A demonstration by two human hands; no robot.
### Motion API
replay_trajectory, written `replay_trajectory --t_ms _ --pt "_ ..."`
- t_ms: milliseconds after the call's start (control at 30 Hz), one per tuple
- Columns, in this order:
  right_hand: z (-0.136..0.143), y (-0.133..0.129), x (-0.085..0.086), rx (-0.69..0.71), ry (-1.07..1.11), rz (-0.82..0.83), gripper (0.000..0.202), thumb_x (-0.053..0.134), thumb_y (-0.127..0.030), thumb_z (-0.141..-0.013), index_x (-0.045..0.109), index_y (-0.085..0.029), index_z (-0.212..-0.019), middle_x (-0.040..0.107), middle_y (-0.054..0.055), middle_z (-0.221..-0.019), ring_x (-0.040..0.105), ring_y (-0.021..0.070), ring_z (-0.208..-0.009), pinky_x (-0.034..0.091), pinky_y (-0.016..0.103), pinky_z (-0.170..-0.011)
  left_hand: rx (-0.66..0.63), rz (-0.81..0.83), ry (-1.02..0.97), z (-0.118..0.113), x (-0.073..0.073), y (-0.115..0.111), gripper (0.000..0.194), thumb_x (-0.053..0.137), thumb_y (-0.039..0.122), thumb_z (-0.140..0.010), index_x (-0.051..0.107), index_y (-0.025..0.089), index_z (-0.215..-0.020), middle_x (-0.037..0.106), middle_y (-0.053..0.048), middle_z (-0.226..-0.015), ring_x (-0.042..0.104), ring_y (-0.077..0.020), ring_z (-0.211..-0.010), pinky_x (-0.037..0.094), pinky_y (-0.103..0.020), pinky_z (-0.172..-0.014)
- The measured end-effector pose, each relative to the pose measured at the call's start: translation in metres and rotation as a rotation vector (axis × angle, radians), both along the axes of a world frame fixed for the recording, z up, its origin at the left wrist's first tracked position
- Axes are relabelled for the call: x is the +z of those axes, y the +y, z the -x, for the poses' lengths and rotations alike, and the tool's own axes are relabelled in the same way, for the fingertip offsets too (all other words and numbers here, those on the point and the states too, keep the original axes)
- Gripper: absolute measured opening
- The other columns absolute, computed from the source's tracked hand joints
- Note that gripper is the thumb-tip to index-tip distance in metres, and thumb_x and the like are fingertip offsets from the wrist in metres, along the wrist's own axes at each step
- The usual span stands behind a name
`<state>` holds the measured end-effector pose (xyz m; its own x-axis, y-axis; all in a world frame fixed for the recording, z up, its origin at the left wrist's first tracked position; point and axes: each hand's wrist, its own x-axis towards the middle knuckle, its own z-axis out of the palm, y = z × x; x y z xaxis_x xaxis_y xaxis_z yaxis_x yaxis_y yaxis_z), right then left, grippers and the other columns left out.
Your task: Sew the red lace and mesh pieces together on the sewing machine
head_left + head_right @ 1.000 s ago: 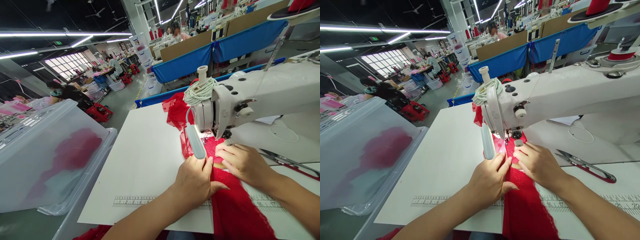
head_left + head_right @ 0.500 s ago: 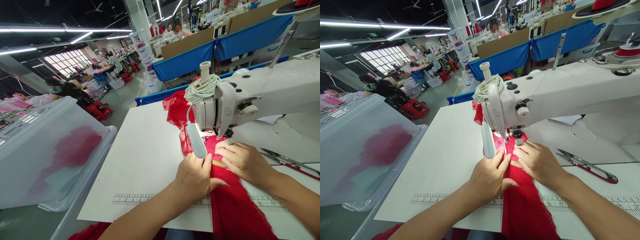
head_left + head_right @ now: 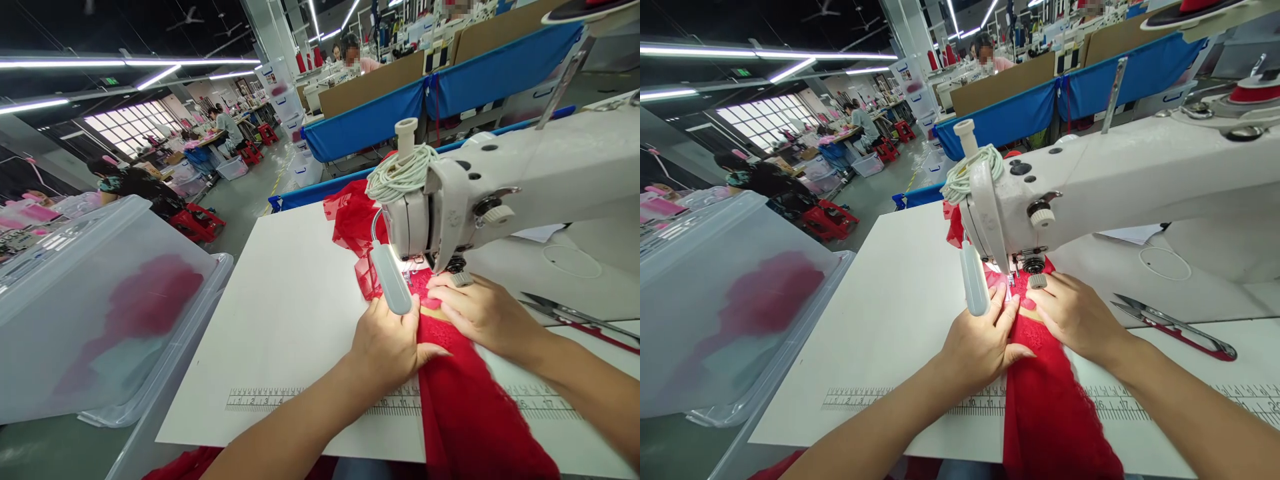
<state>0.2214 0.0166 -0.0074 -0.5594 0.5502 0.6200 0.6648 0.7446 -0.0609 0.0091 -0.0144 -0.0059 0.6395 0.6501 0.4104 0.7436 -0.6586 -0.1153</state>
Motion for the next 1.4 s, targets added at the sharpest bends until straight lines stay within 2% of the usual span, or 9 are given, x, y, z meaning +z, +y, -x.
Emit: replay_trajectory --t_ms 167,367,500,633,767,833,967,1133,1400 --pt "0.0 0.003 -0.003 0.001 0.037 -0.007 0.035 0.042 -0.015 -0.102 0.067 -0.019 -0.078 0.074 0.01 -0.095 0.067 0.0213 -0.08 0.048 0.033 -0.061 0.005 0.024 -0.019 -0.001 0.0 0.001 0.09 0.017 0.077 -0.097 0.068 0.008 -0.121 0.069 -0.022 -0.116 0.068 -0.0316 -0.106 0.059 -0.039 -0.078" --pt "0.001 0.003 -0.005 -0.019 0.05 0.0 0.034 0.041 -0.011 -0.1 0.068 -0.019 -0.081 0.073 0.01 -0.096 0.066 0.0207 -0.078 0.048 0.033 -0.061 0.028 0.073 -0.009 0.001 0.003 -0.001 0.093 0.016 0.08 -0.095 0.065 0.007 -0.126 0.068 -0.022 -0.116 0.069 -0.0284 -0.094 0.059 -0.037 -0.074" --pt "0.002 0.001 -0.003 -0.034 0.049 -0.011 0.034 0.041 -0.011 -0.099 0.067 -0.02 -0.08 0.072 0.008 -0.091 0.063 0.0199 -0.074 0.047 0.032 -0.061 0.011 0.051 -0.053 0.002 0.003 -0.001 0.095 0.011 0.079 -0.095 0.065 0.007 -0.126 0.069 -0.022 -0.116 0.069 -0.0301 -0.1 0.059 -0.038 -0.075" --pt "0.003 -0.002 0.001 -0.079 0.015 -0.069 0.034 0.04 -0.004 -0.094 0.066 -0.02 -0.078 0.066 0.004 -0.072 0.057 0.019 -0.065 0.043 0.031 -0.057 0.006 0.019 -0.059 0.002 0.003 -0.004 0.093 0.014 0.078 -0.096 0.067 0.006 -0.122 0.07 -0.022 -0.116 0.068 -0.0319 -0.104 0.059 -0.041 -0.081" --pt "0.003 -0.006 0.006 -0.133 0.04 -0.105 0.033 0.041 -0.003 -0.093 0.068 -0.018 -0.082 0.064 0.004 -0.07 0.054 0.019 -0.063 0.04 0.032 -0.055 0.0 0.023 -0.01 0.002 0.003 -0.008 0.09 0.018 0.077 -0.097 0.064 0.006 -0.128 0.068 -0.021 -0.125 0.066 -0.0343 -0.114 0.057 -0.046 -0.088" --pt "0.003 -0.008 0.009 -0.082 0.041 -0.104 0.033 0.041 -0.004 -0.094 0.069 -0.017 -0.083 0.066 0.006 -0.073 0.056 0.0203 -0.068 0.04 0.033 -0.057 -0.008 -0.015 0.003 0.001 0.003 -0.01 0.089 0.019 0.076 -0.098 0.063 0.005 -0.129 0.069 -0.02 -0.124 0.066 -0.0345 -0.112 0.056 -0.049 -0.091" --pt "0.004 -0.011 0.008 0.029 0.008 -0.101 0.035 0.041 -0.002 -0.093 0.073 -0.016 -0.09 0.076 0.01 -0.098 0.059 0.022 -0.076 0.042 0.036 -0.066 -0.01 -0.115 0.001 -0.001 0.007 -0.011 0.085 0.022 0.073 -0.1 0.066 0.005 -0.123 0.072 -0.018 -0.118 0.069 -0.0342 -0.103 0.049 -0.056 -0.1" --pt "0.004 -0.011 0.0 0.049 0.013 -0.07 0.039 0.037 -0.002 -0.093 0.073 -0.014 -0.102 0.078 0.009 -0.102 0.066 0.0213 -0.083 0.047 0.037 -0.077 -0.051 -0.072 -0.059 -0.004 0.009 -0.011 0.084 0.023 0.073 -0.1 0.066 0.004 -0.123 0.072 -0.02 -0.114 0.068 -0.0316 -0.107 0.051 -0.046 -0.099" --pt "0.001 -0.009 0.003 0.013 -0.036 -0.111 0.035 0.042 -0.003 -0.091 0.074 -0.018 -0.092 0.08 0.005 -0.095 0.07 0.0171 -0.077 0.05 0.033 -0.074 -0.062 -0.043 -0.1 -0.004 0.006 -0.011 0.088 0.016 0.074 -0.099 0.066 0.004 -0.119 0.072 -0.02 -0.112 0.07 -0.0294 -0.101 0.056 -0.041 -0.089"
